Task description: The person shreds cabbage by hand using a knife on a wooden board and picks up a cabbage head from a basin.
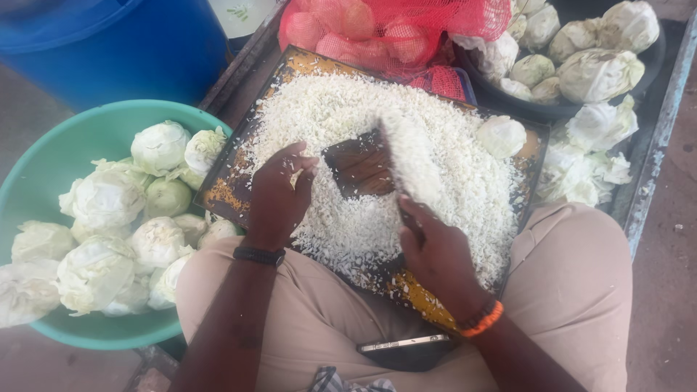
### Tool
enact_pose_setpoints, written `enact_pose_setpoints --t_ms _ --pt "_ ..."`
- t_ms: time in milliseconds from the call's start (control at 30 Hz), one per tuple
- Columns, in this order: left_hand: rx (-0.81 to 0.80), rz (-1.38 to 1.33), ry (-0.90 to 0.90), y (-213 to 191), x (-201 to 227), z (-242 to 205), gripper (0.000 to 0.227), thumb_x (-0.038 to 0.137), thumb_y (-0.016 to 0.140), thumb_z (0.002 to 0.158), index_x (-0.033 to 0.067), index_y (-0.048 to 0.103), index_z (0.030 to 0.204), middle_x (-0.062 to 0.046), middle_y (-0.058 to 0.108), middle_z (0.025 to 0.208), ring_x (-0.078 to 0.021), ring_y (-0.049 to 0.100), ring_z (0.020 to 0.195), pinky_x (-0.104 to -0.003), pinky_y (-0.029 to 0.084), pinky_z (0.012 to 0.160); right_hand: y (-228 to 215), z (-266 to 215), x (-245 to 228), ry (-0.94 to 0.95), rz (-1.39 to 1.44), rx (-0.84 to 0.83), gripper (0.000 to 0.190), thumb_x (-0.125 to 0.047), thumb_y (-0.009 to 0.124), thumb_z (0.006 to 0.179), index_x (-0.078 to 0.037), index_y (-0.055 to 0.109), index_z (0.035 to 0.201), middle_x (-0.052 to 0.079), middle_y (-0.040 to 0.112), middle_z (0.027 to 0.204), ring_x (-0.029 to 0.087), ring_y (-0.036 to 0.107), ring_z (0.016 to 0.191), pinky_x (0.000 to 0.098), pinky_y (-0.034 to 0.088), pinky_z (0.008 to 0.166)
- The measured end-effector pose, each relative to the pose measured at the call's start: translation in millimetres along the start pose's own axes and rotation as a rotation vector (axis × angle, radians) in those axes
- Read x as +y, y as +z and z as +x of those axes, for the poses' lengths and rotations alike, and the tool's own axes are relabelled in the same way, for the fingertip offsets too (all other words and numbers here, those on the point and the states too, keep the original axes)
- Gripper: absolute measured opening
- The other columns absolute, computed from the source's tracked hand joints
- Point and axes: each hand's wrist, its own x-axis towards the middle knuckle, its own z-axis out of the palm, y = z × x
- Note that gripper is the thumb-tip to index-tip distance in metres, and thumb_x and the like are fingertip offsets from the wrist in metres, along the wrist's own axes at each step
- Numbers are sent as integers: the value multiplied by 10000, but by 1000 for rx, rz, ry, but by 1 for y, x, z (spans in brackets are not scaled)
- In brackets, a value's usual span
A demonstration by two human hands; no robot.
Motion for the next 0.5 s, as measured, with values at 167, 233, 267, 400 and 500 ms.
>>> enact_pose_setpoints --t_ms 167,233,267,400,500 --pt "-37 -9 -10 4 -4 -5 114 74 760 879 60 736 989 -137 741 1209 -315 713 1124 -410 546 997 -27 -18 14 -73 -37 125 457 -199 651 915 -129 630 1367 166 746 832 287 727 640 386 550 590" --pt "-60 -21 -29 4 -3 -3 122 73 768 870 53 724 982 -126 748 1196 -305 721 1109 -408 548 999 -40 -28 15 69 -82 137 464 -229 670 905 -130 623 1356 153 757 772 284 746 643 394 558 625" --pt "-49 -2 -14 4 -2 -1 156 56 759 872 55 741 1027 -136 741 1205 -310 716 1114 -407 552 993 -45 -35 15 71 -80 135 464 -229 670 905 -130 623 1356 153 757 772 284 746 643 394 558 625" --pt "-17 0 74 10 17 20 179 48 751 914 62 754 1092 -143 735 1217 -306 718 1124 -385 575 973 -49 -47 15 136 21 115 503 -216 691 924 -130 615 1414 158 747 917 323 750 713 412 573 663" --pt "-47 -90 214 41 38 53 173 99 762 916 81 756 1088 -112 760 1167 -257 742 1072 -355 602 963 -38 -41 16 -79 21 61 478 -206 686 896 -112 614 1359 157 767 992 313 757 750 401 574 666"
